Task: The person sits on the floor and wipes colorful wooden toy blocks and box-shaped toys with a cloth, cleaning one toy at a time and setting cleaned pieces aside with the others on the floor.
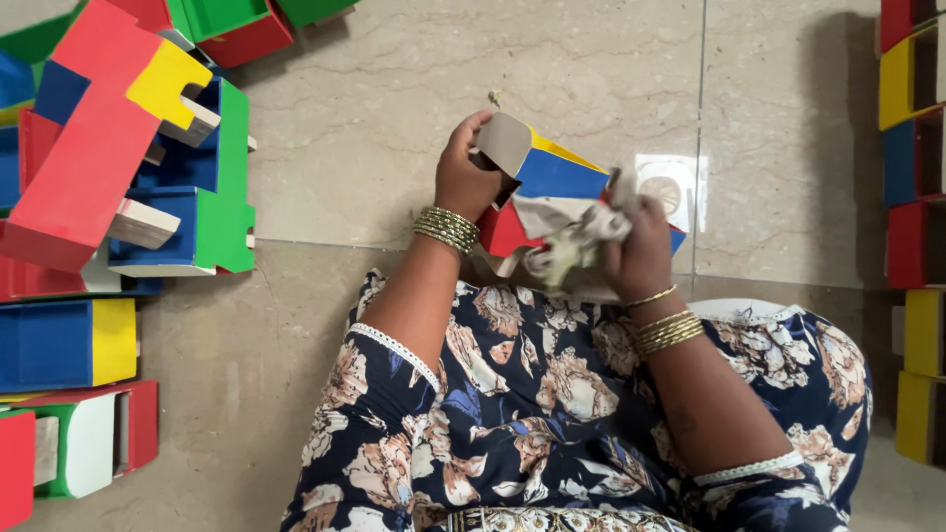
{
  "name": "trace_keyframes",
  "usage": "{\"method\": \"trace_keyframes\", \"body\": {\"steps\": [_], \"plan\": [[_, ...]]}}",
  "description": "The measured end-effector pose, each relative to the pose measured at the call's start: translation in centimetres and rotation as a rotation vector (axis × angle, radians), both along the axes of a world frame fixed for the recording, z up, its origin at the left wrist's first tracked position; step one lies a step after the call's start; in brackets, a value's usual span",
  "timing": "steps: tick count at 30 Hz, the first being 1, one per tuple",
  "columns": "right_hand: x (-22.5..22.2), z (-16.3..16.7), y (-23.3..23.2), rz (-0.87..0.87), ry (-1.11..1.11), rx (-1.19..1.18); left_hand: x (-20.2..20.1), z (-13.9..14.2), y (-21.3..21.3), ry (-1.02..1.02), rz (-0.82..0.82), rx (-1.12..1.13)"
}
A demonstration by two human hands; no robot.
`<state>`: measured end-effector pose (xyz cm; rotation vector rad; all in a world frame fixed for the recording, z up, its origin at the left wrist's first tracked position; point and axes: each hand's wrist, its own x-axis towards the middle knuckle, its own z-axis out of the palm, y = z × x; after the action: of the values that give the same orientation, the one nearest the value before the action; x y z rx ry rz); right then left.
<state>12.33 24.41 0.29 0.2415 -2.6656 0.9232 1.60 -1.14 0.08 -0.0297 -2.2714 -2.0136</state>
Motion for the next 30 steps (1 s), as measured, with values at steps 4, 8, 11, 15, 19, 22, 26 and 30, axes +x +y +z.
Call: {"method": "trace_keyframes", "body": {"steps": [4,8,11,15,19,22,26,30], "plan": [[-1.1,-0.8,1.4,-0.089,-0.219,-0.512,1.9,4.2,-0.1,0.166,-0.064,-0.017],[-1.8,-0.4,1.9,-0.019,-0.126,-1.025,3.1,6.9,-0.6,0.456,-0.049,-0.259],[-0.7,0.8,1.2,0.016,-0.184,-1.396,3.2,7.6,-0.5,0.56,-0.016,-0.389],[2.2,2.9,-1.2,0.015,-0.706,-1.481,2.6,7.7,-0.5,0.441,0.068,-0.278],[3.0,5.8,-1.3,0.212,-0.443,-1.357,2.3,7.2,-1.1,0.525,-0.003,-0.339],[1.6,7.4,0.2,0.321,-0.022,-1.406,3.0,6.0,-0.7,0.625,0.005,-0.5],[0.9,6.6,-1.4,0.174,-0.06,-0.636,1.7,3.6,-0.3,0.28,0.142,-0.455],[2.6,6.0,-4.4,0.407,0.076,-0.213,0.8,1.3,-1.6,-0.097,0.04,-0.288]]}}
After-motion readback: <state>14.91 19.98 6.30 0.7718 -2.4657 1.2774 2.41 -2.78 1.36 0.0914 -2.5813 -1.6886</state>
